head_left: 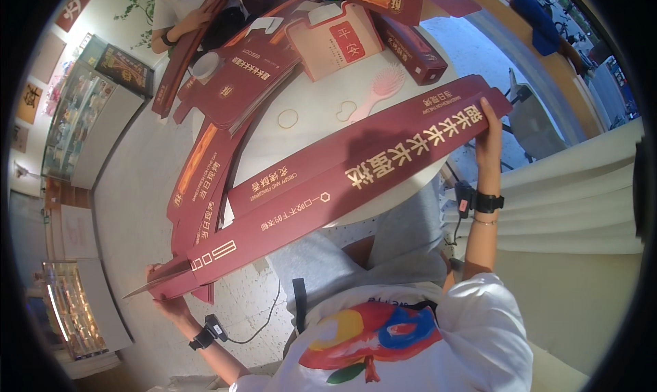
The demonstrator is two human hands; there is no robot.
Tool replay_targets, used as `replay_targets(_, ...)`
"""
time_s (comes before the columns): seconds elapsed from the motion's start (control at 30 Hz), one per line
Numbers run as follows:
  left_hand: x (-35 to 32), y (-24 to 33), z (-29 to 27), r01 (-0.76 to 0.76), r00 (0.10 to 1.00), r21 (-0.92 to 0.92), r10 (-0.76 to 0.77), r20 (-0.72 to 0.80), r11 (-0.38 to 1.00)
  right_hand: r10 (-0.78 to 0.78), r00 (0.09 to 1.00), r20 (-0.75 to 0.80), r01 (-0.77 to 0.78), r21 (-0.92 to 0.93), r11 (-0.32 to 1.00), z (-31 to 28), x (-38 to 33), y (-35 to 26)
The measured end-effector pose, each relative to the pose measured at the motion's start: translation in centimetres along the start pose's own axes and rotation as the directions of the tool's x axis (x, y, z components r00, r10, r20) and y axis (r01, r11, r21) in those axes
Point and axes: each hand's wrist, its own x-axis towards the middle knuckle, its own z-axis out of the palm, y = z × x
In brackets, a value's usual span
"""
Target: The person assembles flat cardboard pieces into rectangular boxes by folding and interlocking tabs. They handle multiple maroon-colored pieces, folding edges and inserting tabs to form the box structure. The person works at a table with several similar pieces and completed boxes visible.
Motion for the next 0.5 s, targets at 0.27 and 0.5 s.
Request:
replay_targets(0.27, 0.6, 2.6, 5.3, -0.085, 0.995, -0.170, 0.075, -0.063, 0.982, -0.171, 0.974, -0.148, 0.194, 0.166, 0.967, -3.0, 0.0, -2.2)
replay_targets(0.5, 0.9, 3.2, 8.8, -0.154, 0.985, -0.142, 0.163, 0.053, 0.978, -0.146, 0.978, -0.148, 0.172, 0.180, 0.968, -2.1, -3.4, -4.4)
